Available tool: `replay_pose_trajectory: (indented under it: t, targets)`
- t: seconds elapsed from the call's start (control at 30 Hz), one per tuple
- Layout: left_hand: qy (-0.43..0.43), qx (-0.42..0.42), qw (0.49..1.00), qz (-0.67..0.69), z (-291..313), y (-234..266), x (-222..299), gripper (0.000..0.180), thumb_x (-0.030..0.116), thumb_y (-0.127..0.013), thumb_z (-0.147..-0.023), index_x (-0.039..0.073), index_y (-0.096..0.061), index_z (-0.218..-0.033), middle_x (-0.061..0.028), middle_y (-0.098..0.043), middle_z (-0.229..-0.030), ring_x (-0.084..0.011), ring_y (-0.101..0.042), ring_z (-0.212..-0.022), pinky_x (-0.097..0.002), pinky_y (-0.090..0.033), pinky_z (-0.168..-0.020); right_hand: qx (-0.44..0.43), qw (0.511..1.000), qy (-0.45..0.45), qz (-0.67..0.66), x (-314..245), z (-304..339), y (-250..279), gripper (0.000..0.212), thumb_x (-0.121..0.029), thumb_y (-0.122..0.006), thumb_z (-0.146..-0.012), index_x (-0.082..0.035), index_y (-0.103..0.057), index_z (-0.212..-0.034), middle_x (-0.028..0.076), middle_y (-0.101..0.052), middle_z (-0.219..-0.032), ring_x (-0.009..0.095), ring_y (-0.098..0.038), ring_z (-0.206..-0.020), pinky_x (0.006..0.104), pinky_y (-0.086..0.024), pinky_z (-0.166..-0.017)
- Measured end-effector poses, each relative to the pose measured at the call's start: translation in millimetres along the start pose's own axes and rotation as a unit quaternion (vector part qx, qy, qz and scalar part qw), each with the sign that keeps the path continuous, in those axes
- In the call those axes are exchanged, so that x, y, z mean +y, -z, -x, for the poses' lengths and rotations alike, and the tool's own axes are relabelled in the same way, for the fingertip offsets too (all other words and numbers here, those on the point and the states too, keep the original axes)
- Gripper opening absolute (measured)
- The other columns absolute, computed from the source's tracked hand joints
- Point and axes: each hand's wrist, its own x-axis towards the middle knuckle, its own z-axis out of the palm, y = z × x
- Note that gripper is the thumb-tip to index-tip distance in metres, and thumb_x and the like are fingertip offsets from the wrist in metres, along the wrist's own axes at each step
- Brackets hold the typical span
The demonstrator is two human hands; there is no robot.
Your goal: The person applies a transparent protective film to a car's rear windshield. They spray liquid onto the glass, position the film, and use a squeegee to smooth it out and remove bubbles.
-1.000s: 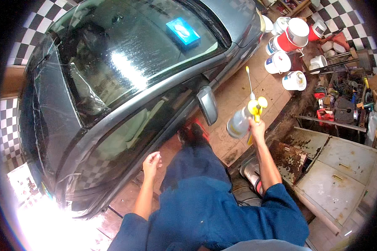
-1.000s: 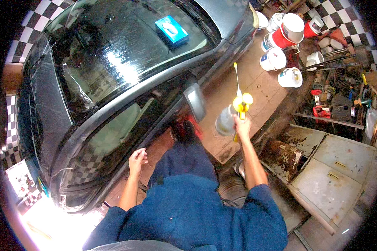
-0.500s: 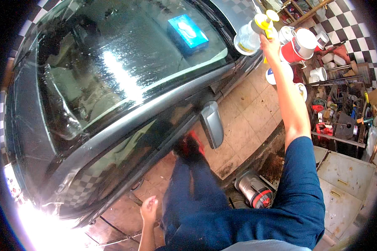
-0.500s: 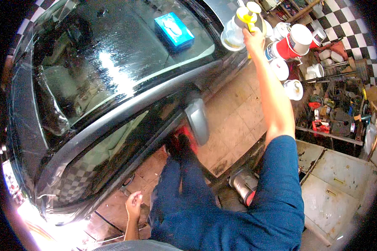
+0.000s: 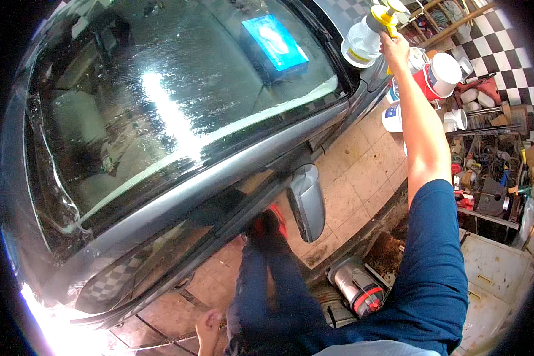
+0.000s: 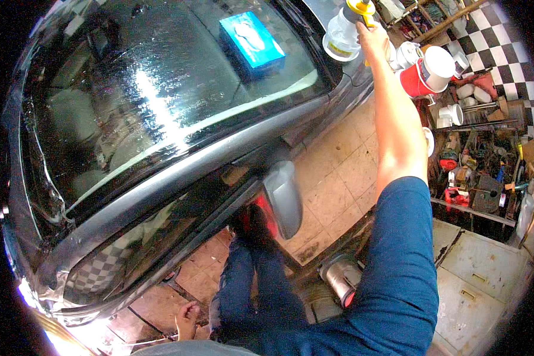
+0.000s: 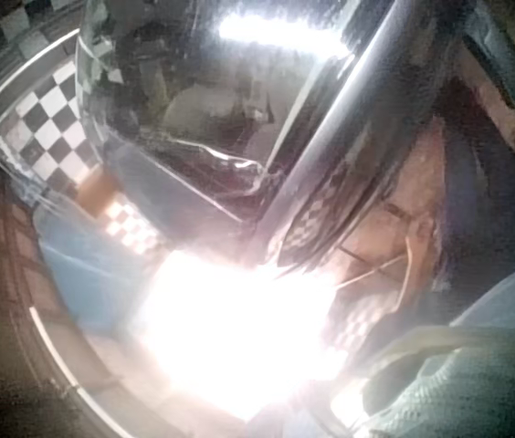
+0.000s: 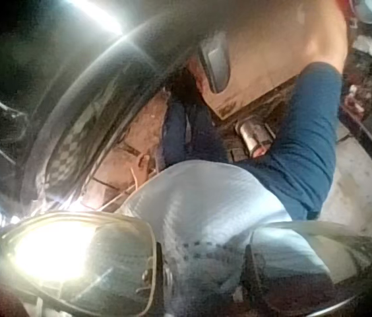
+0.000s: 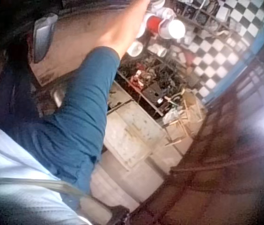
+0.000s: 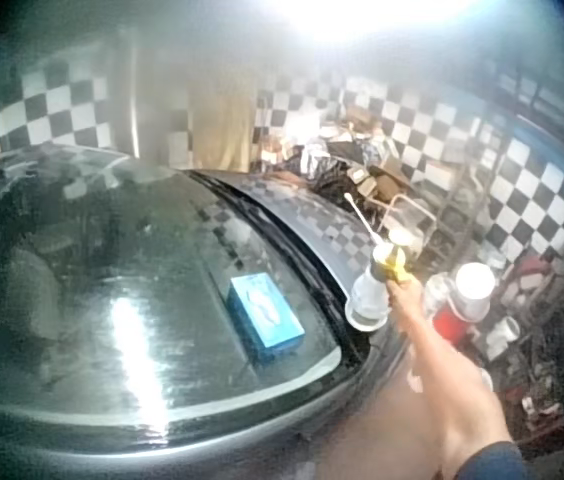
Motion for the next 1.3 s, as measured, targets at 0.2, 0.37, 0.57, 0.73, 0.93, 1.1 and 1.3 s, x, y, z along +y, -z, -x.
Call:
replay_pose_trajectory:
  t: [0.2, 0.37, 0.57, 0.73, 0.93, 1.1, 1.3]
  targets:
    - [-0.012, -0.019, 1.000, -0.022, -14.3, -9.3, 10.1, 0.017, 0.008, -0.064, -0.083, 0.001, -0.064, -0.098, -0.0017, -0.062, -0.078, -0.0061, -0.056, -0.066, -0.0196, -0.046, -0.058, -0.107, 0.991, 0.028, -0.077, -10.6, -20.2, -18.2, 0.024, -0.027, -0.068, -0.080, -0.004, -0.061, -0.083, 0.000, -0.058, -0.067, 0.008, -0.055, -0.057, 0.0224, -0.048, -0.054]
    - [-0.052, -0.018, 0.997, -0.047, -26.5, -9.4, -5.8, 0.018, 0.008, -0.065, -0.081, 0.001, -0.064, -0.098, -0.0044, -0.062, -0.085, -0.0101, -0.057, -0.077, -0.0230, -0.047, -0.069, -0.181, 0.977, 0.110, -0.009, -14.7, -23.2, -44.9, 0.034, -0.033, -0.071, -0.078, -0.004, -0.062, -0.095, 0.001, -0.061, -0.076, 0.009, -0.056, -0.066, 0.0261, -0.045, -0.063]
    - [-0.019, -0.010, 1.000, -0.022, -29.3, -5.9, -17.0, 0.020, 0.009, -0.065, -0.082, 0.001, -0.064, -0.100, -0.0050, -0.062, -0.086, -0.0105, -0.058, -0.079, -0.0227, -0.047, -0.071, -0.195, 0.974, 0.114, 0.019, -45.3, 23.9, -91.2, 0.045, -0.031, -0.074, -0.072, 0.000, -0.060, -0.102, 0.011, -0.064, -0.088, 0.020, -0.060, -0.083, 0.0338, -0.045, -0.077]
    - [-0.036, -0.020, 0.999, 0.021, -28.4, -5.4, 1.1, 0.020, 0.010, -0.065, -0.082, 0.001, -0.063, -0.101, -0.0041, -0.062, -0.085, -0.0090, -0.059, -0.075, -0.0216, -0.048, -0.069, -0.125, 0.982, 0.141, -0.013, -27.5, 40.3, -121.0, 0.048, -0.028, -0.070, -0.076, 0.002, -0.054, -0.109, 0.019, -0.060, -0.100, 0.028, -0.058, -0.094, 0.0364, -0.044, -0.083]
    - [-0.036, -0.017, 0.999, 0.032, -24.4, -3.8, -7.2, 0.022, 0.011, -0.064, -0.083, 0.001, -0.063, -0.103, -0.0050, -0.063, -0.086, -0.0099, -0.059, -0.078, -0.0228, -0.048, -0.070, -0.208, 0.976, 0.053, 0.035, -32.5, 32.5, -117.4, 0.065, -0.038, -0.074, -0.072, 0.003, -0.050, -0.115, 0.019, -0.058, -0.108, 0.030, -0.056, -0.100, 0.0366, -0.044, -0.086]
    - [-0.108, -0.019, 0.993, -0.047, -23.6, 1.7, -26.7, 0.028, 0.018, -0.065, -0.083, 0.001, -0.062, -0.105, -0.0100, -0.066, -0.093, -0.0148, -0.063, -0.085, -0.0274, -0.050, -0.076, -0.236, 0.968, 0.081, 0.009, -34.5, 34.5, -114.8, 0.070, -0.039, -0.072, -0.074, 0.001, -0.046, -0.125, 0.014, -0.056, -0.115, 0.025, -0.054, -0.105, 0.0364, -0.042, -0.090]
    - [-0.133, 0.110, 0.980, 0.097, -3.1, 32.2, 59.7, 0.029, 0.018, -0.066, -0.083, 0.003, -0.061, -0.107, -0.0049, -0.065, -0.098, -0.0116, -0.059, -0.092, -0.0264, -0.047, -0.083, -0.064, 0.965, 0.228, 0.116, -50.9, 69.7, -94.0, 0.053, -0.030, -0.070, -0.076, 0.004, -0.053, -0.114, 0.017, -0.061, -0.101, 0.029, -0.058, -0.094, 0.0381, -0.044, -0.084]
